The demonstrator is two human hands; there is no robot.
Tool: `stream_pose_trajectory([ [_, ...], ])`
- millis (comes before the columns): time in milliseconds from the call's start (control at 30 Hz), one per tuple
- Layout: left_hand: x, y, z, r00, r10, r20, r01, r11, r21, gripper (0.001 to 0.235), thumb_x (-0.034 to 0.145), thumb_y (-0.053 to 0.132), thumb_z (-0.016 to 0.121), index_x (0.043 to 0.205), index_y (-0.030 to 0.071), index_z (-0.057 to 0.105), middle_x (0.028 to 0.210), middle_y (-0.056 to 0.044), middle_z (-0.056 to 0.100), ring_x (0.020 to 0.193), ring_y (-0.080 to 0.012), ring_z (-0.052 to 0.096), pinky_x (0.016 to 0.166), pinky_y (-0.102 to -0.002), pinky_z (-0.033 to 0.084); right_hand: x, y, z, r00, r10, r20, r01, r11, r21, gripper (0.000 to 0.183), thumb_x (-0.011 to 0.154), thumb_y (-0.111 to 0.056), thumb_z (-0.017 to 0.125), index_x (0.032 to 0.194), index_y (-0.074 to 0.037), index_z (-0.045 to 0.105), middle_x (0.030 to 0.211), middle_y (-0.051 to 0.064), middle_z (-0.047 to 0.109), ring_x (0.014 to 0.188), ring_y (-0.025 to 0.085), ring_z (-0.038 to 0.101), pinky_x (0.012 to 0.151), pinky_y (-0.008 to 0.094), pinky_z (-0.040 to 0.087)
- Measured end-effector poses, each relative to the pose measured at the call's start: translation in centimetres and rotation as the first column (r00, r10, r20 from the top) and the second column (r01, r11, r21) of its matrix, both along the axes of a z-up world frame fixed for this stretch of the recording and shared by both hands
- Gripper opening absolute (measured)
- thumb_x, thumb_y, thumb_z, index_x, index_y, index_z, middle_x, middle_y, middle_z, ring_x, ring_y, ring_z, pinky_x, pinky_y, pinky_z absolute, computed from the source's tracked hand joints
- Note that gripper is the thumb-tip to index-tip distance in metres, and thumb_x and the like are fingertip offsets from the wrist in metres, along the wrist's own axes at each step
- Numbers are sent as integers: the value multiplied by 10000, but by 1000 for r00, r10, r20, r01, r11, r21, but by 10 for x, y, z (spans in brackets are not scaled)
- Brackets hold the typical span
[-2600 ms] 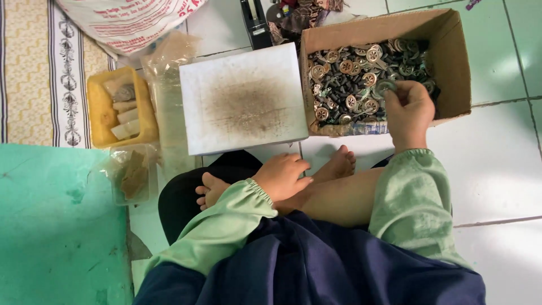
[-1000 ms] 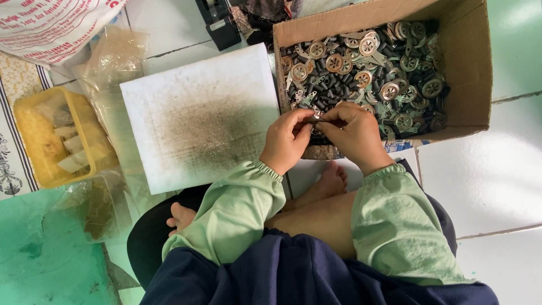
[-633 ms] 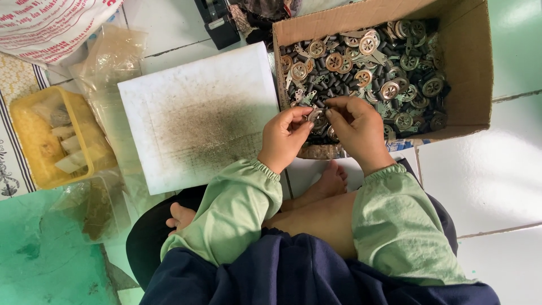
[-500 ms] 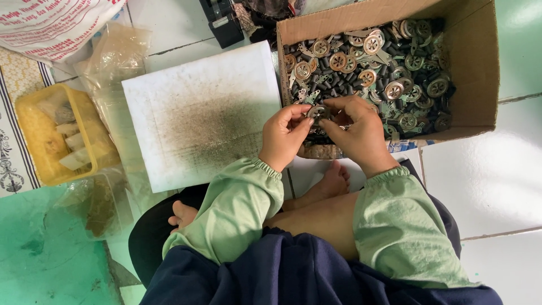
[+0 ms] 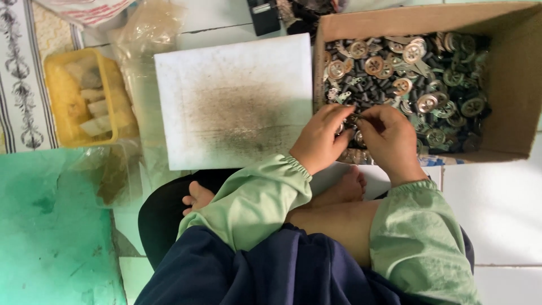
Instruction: The person sits on the floor and sorts metal buttons from a cardboard box onto a white board. They then place the sorted buttons into a small plastic bag, seal it, and set it aside before continuing to sort more buttons.
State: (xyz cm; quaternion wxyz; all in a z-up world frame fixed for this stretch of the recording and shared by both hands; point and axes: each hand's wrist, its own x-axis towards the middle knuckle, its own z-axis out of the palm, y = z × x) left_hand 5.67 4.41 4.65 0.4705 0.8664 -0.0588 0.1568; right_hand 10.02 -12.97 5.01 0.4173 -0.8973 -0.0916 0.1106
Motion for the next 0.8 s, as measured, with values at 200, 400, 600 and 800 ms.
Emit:
stream_pose_trajectory([
  [200, -5, -1, 0, 997, 77, -28, -74, 993, 90, 324, 902, 112, 717, 1219, 110, 650, 1052, -88, 691, 1026, -299, 727, 907, -378, 624, 1, -5, -4, 998, 14, -55, -18, 998, -64, 185, 967, -155, 798, 1150, -156, 777, 940, 102, 714, 917, 279, 692, 816, 407, 556],
  [400, -11, 10, 22, 992, 90, -94, -97, 993, -73, 170, 861, 53, 666, 1024, 101, 663, 960, -79, 713, 860, -301, 703, 751, -396, 556, -7, 9, 21, 992, 95, -87, -87, 992, 87, 128, 1024, 2, 706, 1148, 32, 704, 888, 75, 645, 735, 132, 528, 647, 258, 441],
  [600, -37, 68, 66, 990, -6, -144, 48, 956, 288, 259, 997, 173, 633, 1253, 209, 617, 1013, -79, 699, 944, -296, 757, 824, -380, 647, -26, 12, -5, 996, 36, 79, -35, 999, -15, 129, 963, -70, 814, 1089, -78, 792, 908, 141, 714, 864, 286, 703, 753, 376, 557],
  [800, -67, 146, 49, 986, 153, 73, -170, 885, 434, 196, 939, 138, 619, 1133, 143, 636, 967, -56, 594, 914, -321, 680, 770, -444, 560, -27, 100, 25, 938, 213, 275, -225, 974, 10, 124, 932, -34, 789, 1054, -50, 780, 904, 136, 696, 834, 331, 705, 739, 396, 597],
])
